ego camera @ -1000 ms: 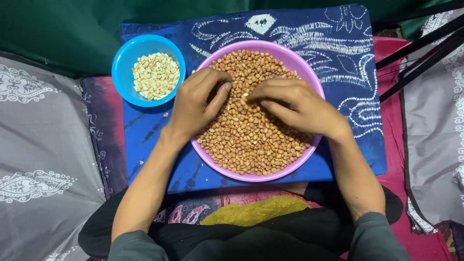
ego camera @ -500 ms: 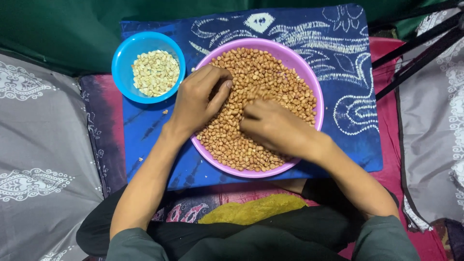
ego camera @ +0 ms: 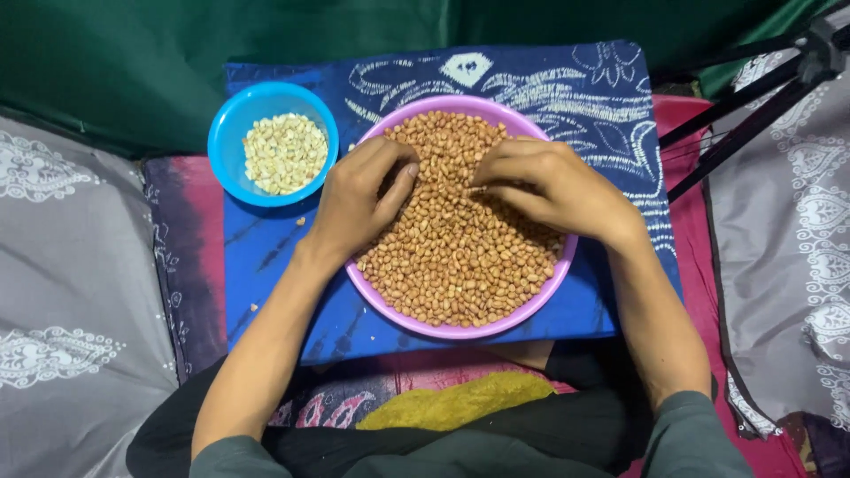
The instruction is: Manually sorting nuts by sifting through a large bowl and picking out specific pieces to place in a separate container.
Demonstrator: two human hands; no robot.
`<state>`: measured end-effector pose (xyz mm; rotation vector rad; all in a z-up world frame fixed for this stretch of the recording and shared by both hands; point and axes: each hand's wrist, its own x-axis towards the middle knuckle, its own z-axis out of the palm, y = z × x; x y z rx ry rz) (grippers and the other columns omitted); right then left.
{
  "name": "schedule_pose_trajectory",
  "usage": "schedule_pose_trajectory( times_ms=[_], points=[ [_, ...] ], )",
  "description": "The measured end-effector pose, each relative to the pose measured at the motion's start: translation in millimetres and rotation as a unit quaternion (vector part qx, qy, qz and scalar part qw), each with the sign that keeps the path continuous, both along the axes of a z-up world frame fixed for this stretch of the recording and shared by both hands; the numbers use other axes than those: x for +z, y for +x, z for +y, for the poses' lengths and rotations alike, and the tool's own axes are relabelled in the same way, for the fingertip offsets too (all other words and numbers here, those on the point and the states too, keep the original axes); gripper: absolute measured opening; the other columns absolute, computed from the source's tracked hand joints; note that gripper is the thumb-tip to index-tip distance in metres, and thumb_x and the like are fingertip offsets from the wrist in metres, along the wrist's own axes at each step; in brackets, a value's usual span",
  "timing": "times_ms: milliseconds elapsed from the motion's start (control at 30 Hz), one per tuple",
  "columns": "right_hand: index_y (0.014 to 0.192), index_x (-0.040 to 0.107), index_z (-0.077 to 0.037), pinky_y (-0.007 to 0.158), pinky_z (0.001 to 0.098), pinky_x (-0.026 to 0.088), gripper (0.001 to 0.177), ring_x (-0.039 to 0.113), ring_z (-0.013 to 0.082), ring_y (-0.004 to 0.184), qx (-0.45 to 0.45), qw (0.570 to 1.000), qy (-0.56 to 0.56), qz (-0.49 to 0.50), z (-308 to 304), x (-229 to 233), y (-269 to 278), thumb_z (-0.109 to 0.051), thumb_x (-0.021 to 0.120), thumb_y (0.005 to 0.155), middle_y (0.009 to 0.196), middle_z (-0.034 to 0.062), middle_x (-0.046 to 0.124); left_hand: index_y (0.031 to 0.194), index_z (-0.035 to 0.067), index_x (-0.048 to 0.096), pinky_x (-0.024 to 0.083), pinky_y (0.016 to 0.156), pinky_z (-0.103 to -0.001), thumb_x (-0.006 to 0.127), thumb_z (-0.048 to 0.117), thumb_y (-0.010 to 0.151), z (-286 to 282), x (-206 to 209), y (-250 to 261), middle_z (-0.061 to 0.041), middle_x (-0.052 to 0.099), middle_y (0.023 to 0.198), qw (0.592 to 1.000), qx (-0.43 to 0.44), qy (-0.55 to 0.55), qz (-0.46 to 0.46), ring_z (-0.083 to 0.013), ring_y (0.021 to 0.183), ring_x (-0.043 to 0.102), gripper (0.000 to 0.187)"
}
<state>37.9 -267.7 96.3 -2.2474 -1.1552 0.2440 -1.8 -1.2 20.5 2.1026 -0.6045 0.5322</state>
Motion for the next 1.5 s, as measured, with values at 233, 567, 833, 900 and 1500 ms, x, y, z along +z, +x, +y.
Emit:
schedule_pose_trajectory(
  times_ms=[233, 567, 833, 900, 1500],
  points=[
    [0.111, 0.073, -0.009, 0.082, 0.0484, 0.058, 0.026, 0.074, 0.0364, 0.093, -0.223, 0.953, -0.202, -0.028, -30.6, -16.4, -24.2, -0.027, 0.055, 0.103, 0.092, 0.0143, 0.073, 0.105, 0.011, 0.068, 0.055, 0.081, -0.044, 0.061, 0.018, 0.105, -2.4, 6.7, -0.3, -0.010, 0.064, 0.089, 1.000, 0.001, 0.009, -0.008, -0.0356, 0.092, 0.067, 0.010],
    [0.102, 0.072, -0.003, 0.083, 0.0568, 0.056, 0.029, 0.071, 0.0474, 0.097, -0.157, 0.979, -0.095, 0.094, 21.1, -18.8, -21.4, -0.019, 0.048, 0.101, 0.091, 0.0251, 0.074, 0.104, 0.011, 0.069, 0.052, 0.089, -0.042, 0.060, 0.017, 0.105, -1.3, 3.1, 0.7, -0.008, 0.067, 0.100, 0.999, -0.014, 0.040, -0.019, -0.0335, 0.103, 0.067, 0.011],
    [0.117, 0.069, 0.009, 0.091, 0.0567, 0.055, 0.030, 0.070, 0.0488, 0.102, -0.124, 0.989, -0.058, 0.055, 39.5, 38.4, -16.6, 0.001, 0.051, 0.095, 0.106, 0.0306, 0.073, 0.106, 0.011, 0.068, 0.053, 0.090, -0.042, 0.058, 0.016, 0.106, -2.5, 5.5, -0.9, -0.008, 0.068, 0.100, 1.000, -0.015, 0.003, 0.013, -0.0335, 0.102, 0.068, 0.011],
    [0.113, 0.068, 0.006, 0.085, 0.0631, 0.053, 0.028, 0.066, 0.0551, 0.101, -0.146, 0.982, -0.116, 0.010, 26.0, 42.3, -8.8, -0.006, 0.049, 0.097, 0.104, 0.0314, 0.072, 0.105, 0.012, 0.068, 0.053, 0.090, -0.043, 0.059, 0.016, 0.106, -2.9, 3.3, -0.6, -0.008, 0.069, 0.100, 1.000, -0.016, 0.005, 0.012, -0.0337, 0.103, 0.068, 0.010],
    [0.115, 0.070, 0.001, 0.097, 0.0599, 0.052, 0.036, 0.067, 0.0489, 0.112, -0.195, 0.961, -0.092, 0.176, 29.9, -1.8, -31.8, -0.014, 0.042, 0.098, 0.109, 0.0276, 0.073, 0.105, 0.011, 0.065, 0.053, 0.091, -0.044, 0.057, 0.014, 0.106, -1.9, 6.5, -1.4, -0.010, 0.068, 0.104, 0.999, -0.035, 0.018, 0.011, -0.0351, 0.104, 0.068, 0.009]
  ],
)
